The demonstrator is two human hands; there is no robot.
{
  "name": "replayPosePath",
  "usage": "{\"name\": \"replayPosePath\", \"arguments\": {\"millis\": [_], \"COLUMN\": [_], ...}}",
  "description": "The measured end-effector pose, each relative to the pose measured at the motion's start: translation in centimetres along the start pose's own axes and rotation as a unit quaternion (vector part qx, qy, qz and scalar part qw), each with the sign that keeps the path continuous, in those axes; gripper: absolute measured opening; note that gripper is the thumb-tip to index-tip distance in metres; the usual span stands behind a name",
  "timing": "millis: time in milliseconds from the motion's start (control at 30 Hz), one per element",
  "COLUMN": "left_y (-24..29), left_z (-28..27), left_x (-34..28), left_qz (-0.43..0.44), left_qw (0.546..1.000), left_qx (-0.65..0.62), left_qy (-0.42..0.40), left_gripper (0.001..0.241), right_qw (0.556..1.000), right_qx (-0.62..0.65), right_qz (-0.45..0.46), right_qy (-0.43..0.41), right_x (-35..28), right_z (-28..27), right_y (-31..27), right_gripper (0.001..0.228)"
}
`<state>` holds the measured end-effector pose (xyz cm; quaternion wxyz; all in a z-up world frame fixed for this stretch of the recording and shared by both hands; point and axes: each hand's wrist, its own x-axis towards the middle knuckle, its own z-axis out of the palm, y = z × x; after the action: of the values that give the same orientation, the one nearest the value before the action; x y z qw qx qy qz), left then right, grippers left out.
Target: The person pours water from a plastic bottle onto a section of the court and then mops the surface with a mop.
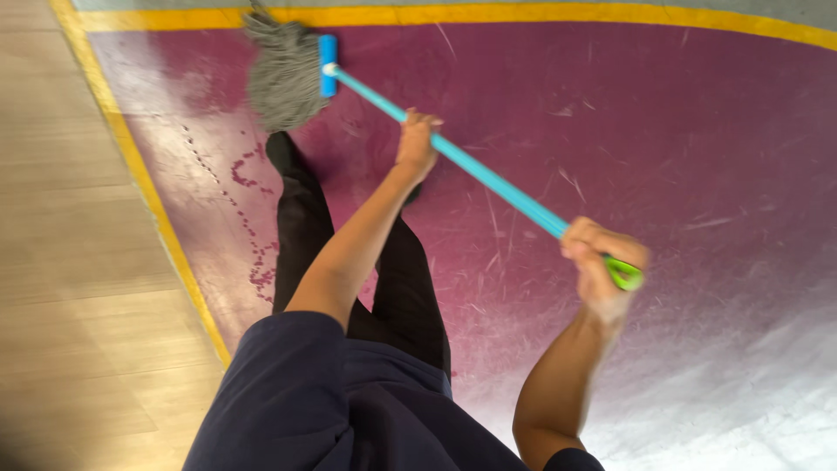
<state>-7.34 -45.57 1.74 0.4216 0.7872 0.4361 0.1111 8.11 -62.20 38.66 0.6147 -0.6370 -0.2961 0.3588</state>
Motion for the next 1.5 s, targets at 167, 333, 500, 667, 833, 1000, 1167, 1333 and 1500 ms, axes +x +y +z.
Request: {"name": "replayPosePath", "arguments": {"millis": [167,333,500,667,833,1000,1167,1333,1500], "left_y": [13.4,18.5,16.3,9.1,-4.5,-21.5,-30.8,-31.4,-20.0], "left_z": [8.9,13.1,12.5,4.6,-5.7,-13.6,-20.2,-17.9,-13.4], "left_x": [1.1,0.4,-2.8,-7.8,-13.7,-17.4,-21.2,-21.6,-19.4], "left_qz": [-0.076,-0.015,0.030,-0.061,-0.168,-0.217,-0.271,-0.161,-0.033], "left_qw": [0.975,0.958,0.960,0.969,0.979,0.960,0.951,0.965,0.993], "left_qx": [-0.094,-0.027,0.033,0.054,0.057,0.175,0.148,0.187,0.111], "left_qy": [-0.188,-0.284,-0.277,-0.234,-0.100,-0.020,-0.010,0.093,0.035], "left_gripper": [0.013,0.027,0.017,0.021,0.016,0.060,0.059,0.042,0.022], "right_qw": [0.986,0.777,0.949,0.963,0.969,0.991,0.988,0.986,0.991], "right_qx": [-0.048,-0.493,-0.051,0.037,0.177,0.125,0.032,0.004,-0.118], "right_qz": [-0.139,-0.355,-0.207,-0.154,-0.039,0.045,0.040,0.027,0.062], "right_qy": [0.078,0.165,0.234,0.219,0.170,0.027,-0.143,-0.162,-0.030], "right_x": [-4.6,-7.4,-9.4,-10.8,-11.8,-12.7,-14.2,-15.9,-17.0], "right_z": [-9.7,-15.8,-16.4,-11.0,3.2,20.4,29.5,28.3,23.1], "right_y": [-0.1,3.5,2.1,4.6,9.7,13.3,13.6,9.5,1.7], "right_gripper": [0.029,0.019,0.025,0.021,0.008,0.013,0.024,0.025,0.015]}}
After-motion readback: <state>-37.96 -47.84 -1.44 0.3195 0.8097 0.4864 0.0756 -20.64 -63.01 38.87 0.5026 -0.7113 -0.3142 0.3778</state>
